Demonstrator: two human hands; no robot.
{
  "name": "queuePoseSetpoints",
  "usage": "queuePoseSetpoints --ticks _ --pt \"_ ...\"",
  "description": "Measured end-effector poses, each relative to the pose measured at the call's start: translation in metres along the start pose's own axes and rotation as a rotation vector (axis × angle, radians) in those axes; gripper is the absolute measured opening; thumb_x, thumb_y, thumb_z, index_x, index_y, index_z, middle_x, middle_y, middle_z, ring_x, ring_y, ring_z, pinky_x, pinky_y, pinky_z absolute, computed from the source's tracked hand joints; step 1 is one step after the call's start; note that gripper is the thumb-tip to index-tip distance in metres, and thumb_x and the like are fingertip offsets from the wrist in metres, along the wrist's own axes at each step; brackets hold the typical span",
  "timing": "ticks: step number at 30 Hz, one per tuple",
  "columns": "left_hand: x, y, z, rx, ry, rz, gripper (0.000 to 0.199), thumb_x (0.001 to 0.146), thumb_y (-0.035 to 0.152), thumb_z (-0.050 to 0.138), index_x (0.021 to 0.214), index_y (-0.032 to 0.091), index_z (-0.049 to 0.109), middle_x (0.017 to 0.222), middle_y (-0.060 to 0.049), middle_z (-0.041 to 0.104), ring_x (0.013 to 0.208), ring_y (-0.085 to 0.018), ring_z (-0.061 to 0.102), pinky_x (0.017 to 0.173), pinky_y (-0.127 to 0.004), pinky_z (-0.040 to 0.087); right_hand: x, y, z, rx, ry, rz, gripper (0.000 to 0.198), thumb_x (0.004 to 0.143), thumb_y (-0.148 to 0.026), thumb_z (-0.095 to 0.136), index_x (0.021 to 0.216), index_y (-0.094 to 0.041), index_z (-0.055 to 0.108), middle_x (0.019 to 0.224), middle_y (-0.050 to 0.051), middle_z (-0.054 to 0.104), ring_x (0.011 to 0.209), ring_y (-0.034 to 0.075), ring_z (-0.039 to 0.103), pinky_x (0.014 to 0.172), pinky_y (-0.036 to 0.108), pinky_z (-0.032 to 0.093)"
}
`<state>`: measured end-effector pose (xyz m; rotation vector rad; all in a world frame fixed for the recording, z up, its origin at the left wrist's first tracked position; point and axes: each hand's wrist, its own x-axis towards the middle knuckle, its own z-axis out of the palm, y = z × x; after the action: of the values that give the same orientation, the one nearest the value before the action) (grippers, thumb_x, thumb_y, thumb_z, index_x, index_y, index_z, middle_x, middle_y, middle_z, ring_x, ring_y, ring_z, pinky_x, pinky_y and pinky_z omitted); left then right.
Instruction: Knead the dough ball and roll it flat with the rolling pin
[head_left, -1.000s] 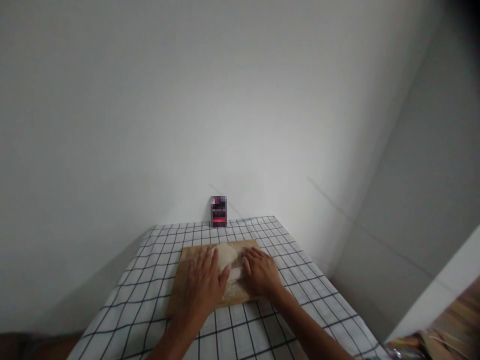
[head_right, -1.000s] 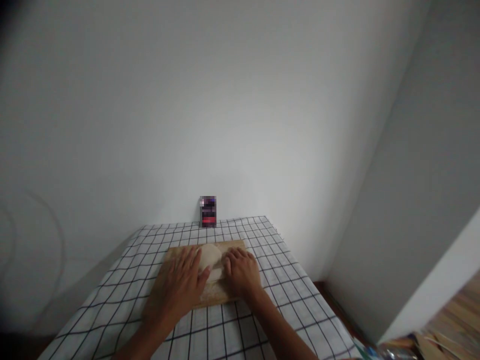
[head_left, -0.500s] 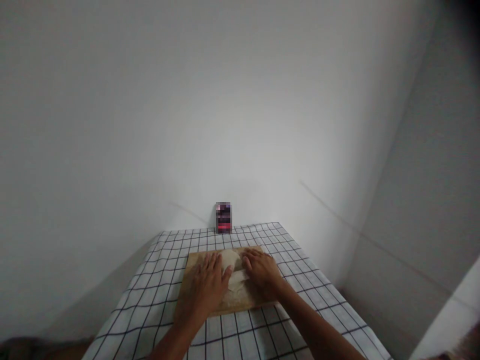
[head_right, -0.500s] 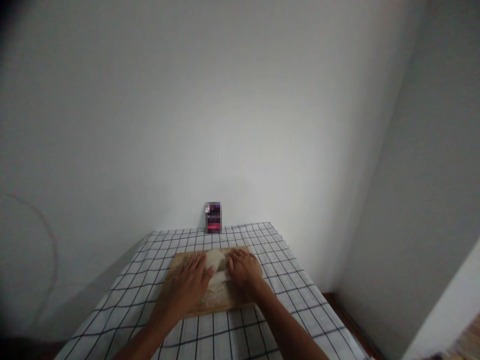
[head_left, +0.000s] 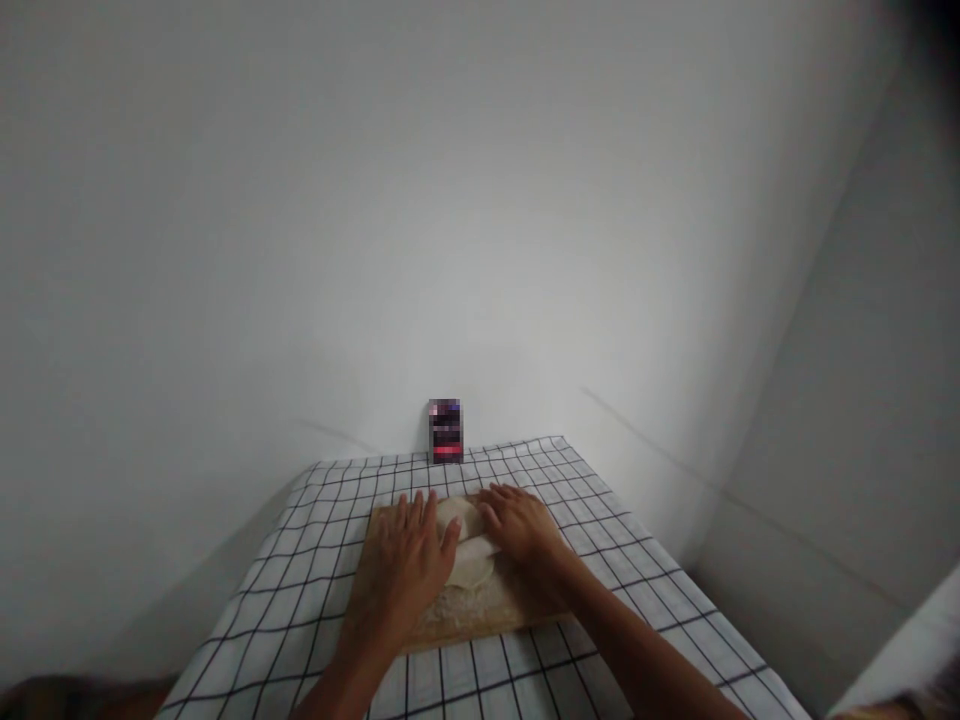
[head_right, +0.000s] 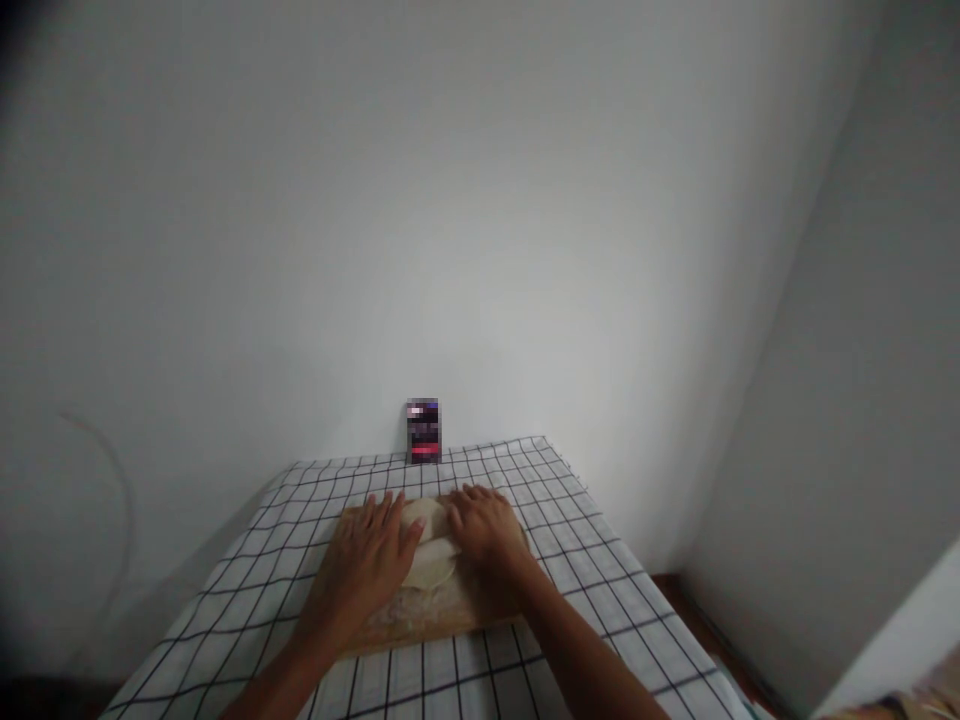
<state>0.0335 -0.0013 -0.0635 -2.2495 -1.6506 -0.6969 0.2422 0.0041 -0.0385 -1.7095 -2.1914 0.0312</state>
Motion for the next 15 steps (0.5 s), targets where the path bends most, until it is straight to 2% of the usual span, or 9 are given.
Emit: queuePoseSetpoints --ticks 3,6,10,12,15 --pt "-0.014 0.007 0.000 0.002 0.074 0.035 0.062 0.104 0.054 0.039 0.147 0.012 0.057 0.152 -0.019 0.058 0.147 -0.041 0.045 0.121 -0.065 0.030 -0.023 -0.005 0.001 -0.015 0.062 0.024 0.045 0.108 -0.037 0.034 0.139 -0.022 0.063 0.154 0.011 0.057 0.140 0.028 0.054 0.113 0.044 0.042" --pt "-0.034 0.012 -0.001 -0.004 0.128 0.063 0.063 0.105 0.054 0.038 0.149 0.012 0.054 0.151 -0.020 0.058 0.143 -0.039 0.050 0.120 -0.065 0.032 -0.045 -0.007 0.003 -0.004 0.115 0.019 0.046 0.108 -0.037 0.035 0.142 -0.022 0.061 0.155 0.010 0.056 0.143 0.030 0.051 0.115 0.050 0.041" --pt "-0.071 0.024 -0.008 -0.005 0.187 0.138 0.064 0.104 0.052 0.042 0.156 0.015 0.045 0.161 -0.016 0.048 0.150 -0.037 0.042 0.124 -0.063 0.028 -0.075 -0.002 0.007 0.075 0.158 -0.032 0.044 0.109 -0.032 0.034 0.140 -0.021 0.063 0.155 0.008 0.056 0.147 0.029 0.046 0.120 0.051 0.036" --pt "-0.089 0.031 -0.016 -0.022 0.152 0.159 0.063 0.104 0.050 0.043 0.157 0.016 0.044 0.162 -0.015 0.046 0.151 -0.035 0.041 0.125 -0.062 0.028 -0.090 0.002 0.008 0.131 0.184 -0.089 0.042 0.108 -0.036 0.041 0.142 -0.022 0.062 0.156 0.009 0.055 0.148 0.029 0.043 0.121 0.050 0.035" --pt "-0.099 0.035 -0.036 -0.144 -0.042 0.136 0.061 0.103 0.052 0.043 0.155 0.020 0.048 0.160 -0.012 0.050 0.150 -0.033 0.044 0.125 -0.060 0.028 -0.107 0.007 0.007 0.211 0.208 -0.150 0.039 0.099 -0.045 0.063 0.132 -0.023 0.065 0.146 0.010 0.062 0.139 0.030 0.050 0.115 0.046 0.042"
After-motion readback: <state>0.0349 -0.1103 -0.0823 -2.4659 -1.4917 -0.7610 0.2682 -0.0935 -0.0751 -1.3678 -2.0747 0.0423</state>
